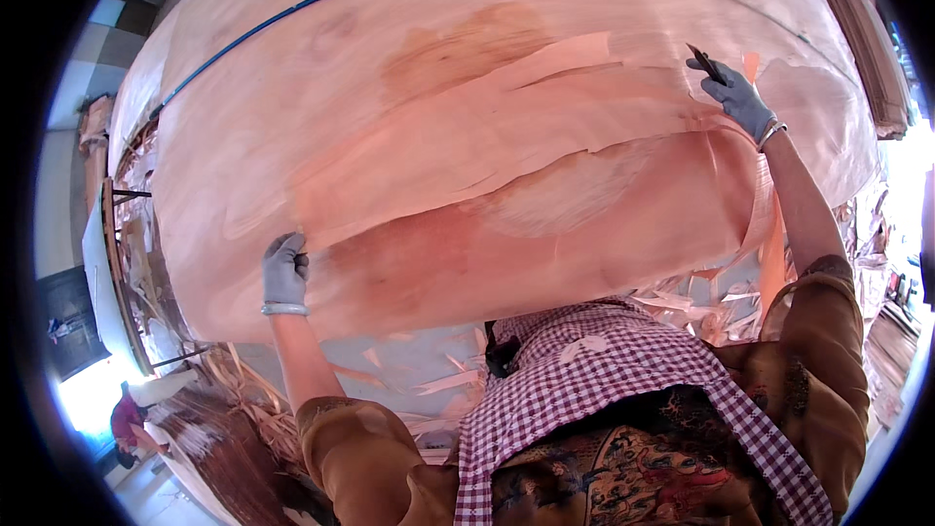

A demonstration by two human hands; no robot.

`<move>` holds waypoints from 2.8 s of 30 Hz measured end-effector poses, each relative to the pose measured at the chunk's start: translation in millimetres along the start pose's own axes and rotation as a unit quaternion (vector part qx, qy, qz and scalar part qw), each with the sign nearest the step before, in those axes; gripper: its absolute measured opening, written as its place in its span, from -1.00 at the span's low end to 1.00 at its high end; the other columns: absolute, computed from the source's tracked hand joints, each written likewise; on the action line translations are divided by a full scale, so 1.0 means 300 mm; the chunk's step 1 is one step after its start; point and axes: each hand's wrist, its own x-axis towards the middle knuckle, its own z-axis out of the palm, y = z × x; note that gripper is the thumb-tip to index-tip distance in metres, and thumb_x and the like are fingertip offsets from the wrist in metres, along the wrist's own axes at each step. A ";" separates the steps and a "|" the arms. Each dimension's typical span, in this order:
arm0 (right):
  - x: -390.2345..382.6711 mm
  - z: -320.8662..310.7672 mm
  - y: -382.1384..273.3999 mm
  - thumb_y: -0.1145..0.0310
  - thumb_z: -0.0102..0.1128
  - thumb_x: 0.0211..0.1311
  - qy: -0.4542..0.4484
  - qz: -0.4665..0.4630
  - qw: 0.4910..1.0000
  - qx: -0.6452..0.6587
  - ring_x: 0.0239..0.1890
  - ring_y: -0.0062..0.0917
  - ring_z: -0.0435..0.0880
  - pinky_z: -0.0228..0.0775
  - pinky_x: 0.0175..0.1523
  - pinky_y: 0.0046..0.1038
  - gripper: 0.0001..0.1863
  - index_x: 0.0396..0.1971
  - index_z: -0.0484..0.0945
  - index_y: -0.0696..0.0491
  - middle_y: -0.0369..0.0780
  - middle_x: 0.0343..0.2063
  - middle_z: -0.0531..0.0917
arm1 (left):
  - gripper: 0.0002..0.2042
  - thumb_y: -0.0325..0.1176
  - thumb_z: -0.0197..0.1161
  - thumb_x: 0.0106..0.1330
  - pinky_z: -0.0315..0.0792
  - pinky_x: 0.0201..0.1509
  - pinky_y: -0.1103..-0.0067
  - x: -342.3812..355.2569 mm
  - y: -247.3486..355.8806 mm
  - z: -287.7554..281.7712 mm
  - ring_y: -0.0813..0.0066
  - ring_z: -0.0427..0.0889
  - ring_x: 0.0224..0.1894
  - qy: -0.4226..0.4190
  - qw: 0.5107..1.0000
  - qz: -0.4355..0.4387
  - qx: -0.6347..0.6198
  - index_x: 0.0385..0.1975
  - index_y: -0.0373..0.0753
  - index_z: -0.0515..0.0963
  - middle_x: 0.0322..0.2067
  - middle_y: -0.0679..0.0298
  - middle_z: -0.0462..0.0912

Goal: The person handles wood veneer sheets by moving them across a workspace and uses a utility knife to trim specific sections, applying white tape strips to the veneer surface.

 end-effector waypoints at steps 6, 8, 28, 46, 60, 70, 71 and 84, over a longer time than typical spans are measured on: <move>-0.057 0.045 -0.361 0.30 0.05 0.18 -0.003 0.036 0.994 0.098 -0.34 -0.78 0.45 0.11 -0.49 -0.77 -0.65 -0.03 0.42 0.06 -0.41 -0.29 0.45 | -0.94 -0.44 0.22 0.12 0.17 -0.74 0.77 0.039 -0.076 -0.029 0.71 0.33 -0.76 0.014 0.999 0.009 0.031 -0.48 -0.21 0.48 -0.68 0.42 0.43; -0.073 0.101 -0.449 0.30 0.05 0.15 -0.015 0.002 0.998 0.069 -0.35 -0.77 0.45 0.12 -0.48 -0.76 -0.71 -0.13 0.44 0.07 -0.42 -0.30 0.44 | -0.94 -0.44 0.23 0.11 0.18 -0.73 0.77 0.016 -0.057 -0.009 0.72 0.33 -0.75 -0.003 0.998 0.021 0.060 -0.48 -0.21 0.48 -0.67 0.43 0.43; -0.056 0.331 -0.261 0.43 0.13 0.03 0.055 -0.228 0.918 -0.319 -0.07 -0.29 0.50 0.38 -0.01 -0.34 -0.74 -0.21 0.48 0.01 -0.18 -0.18 0.52 | -0.73 -0.38 0.16 0.21 0.07 -0.65 0.79 0.054 0.264 -0.101 0.78 0.22 -0.63 -0.065 0.985 0.065 -0.146 -0.10 -0.29 0.49 -0.59 0.47 0.31; -0.135 0.375 -0.154 0.39 0.08 0.04 -0.081 -0.222 0.907 -0.348 -0.06 -0.25 0.47 0.37 -0.01 -0.29 -0.79 -0.27 0.47 -0.01 -0.17 -0.10 0.43 | -0.54 -0.14 -0.03 0.31 -0.18 0.36 0.12 -0.348 0.080 0.844 0.13 0.05 0.34 -0.035 0.678 0.560 0.475 0.22 -0.02 0.27 0.29 0.22 0.15; -0.420 -0.367 0.185 0.41 -0.04 0.11 -0.133 0.129 0.775 -0.605 0.15 -0.26 0.42 0.28 0.17 -0.21 -0.49 0.10 0.42 -0.31 -0.20 0.23 0.29 | -0.55 -0.06 -0.02 0.28 -0.18 0.32 0.03 -0.277 -0.001 0.957 0.04 0.08 0.32 -0.053 0.653 0.551 0.517 0.19 0.11 0.32 0.29 0.23 0.17; -0.513 -0.927 0.121 0.20 0.02 0.18 0.211 0.195 0.820 -0.494 -0.16 -0.33 0.57 0.40 -0.04 -0.32 -0.67 -0.10 0.49 0.02 -0.14 -0.21 0.58 | -0.55 -0.08 0.00 0.28 -0.13 0.30 0.00 -0.275 0.037 1.141 0.00 0.14 0.28 -0.094 0.620 0.617 0.474 0.18 0.04 0.33 0.25 0.16 0.22; -0.411 -0.783 0.062 0.18 0.03 0.18 0.193 0.124 0.880 -0.415 -0.17 -0.36 0.56 0.40 -0.07 -0.34 -0.65 -0.09 0.48 0.03 -0.15 -0.21 0.57 | -0.52 -0.06 -0.02 0.30 -0.14 0.30 0.00 -0.257 0.053 1.129 0.00 0.11 0.29 -0.118 0.636 0.609 0.459 0.21 -0.01 0.29 0.28 0.13 0.16; -0.132 0.588 -0.329 0.32 0.07 0.09 -0.333 -0.163 0.919 -0.137 -0.39 -0.42 0.48 0.35 -0.26 -0.38 -0.71 -0.22 0.52 0.17 -0.14 -0.39 0.55 | -0.69 -0.35 -0.01 0.34 0.16 0.28 0.30 -0.065 -0.141 0.180 0.07 0.31 0.19 0.055 0.810 0.462 0.357 -0.01 -0.39 0.45 0.08 -0.06 0.40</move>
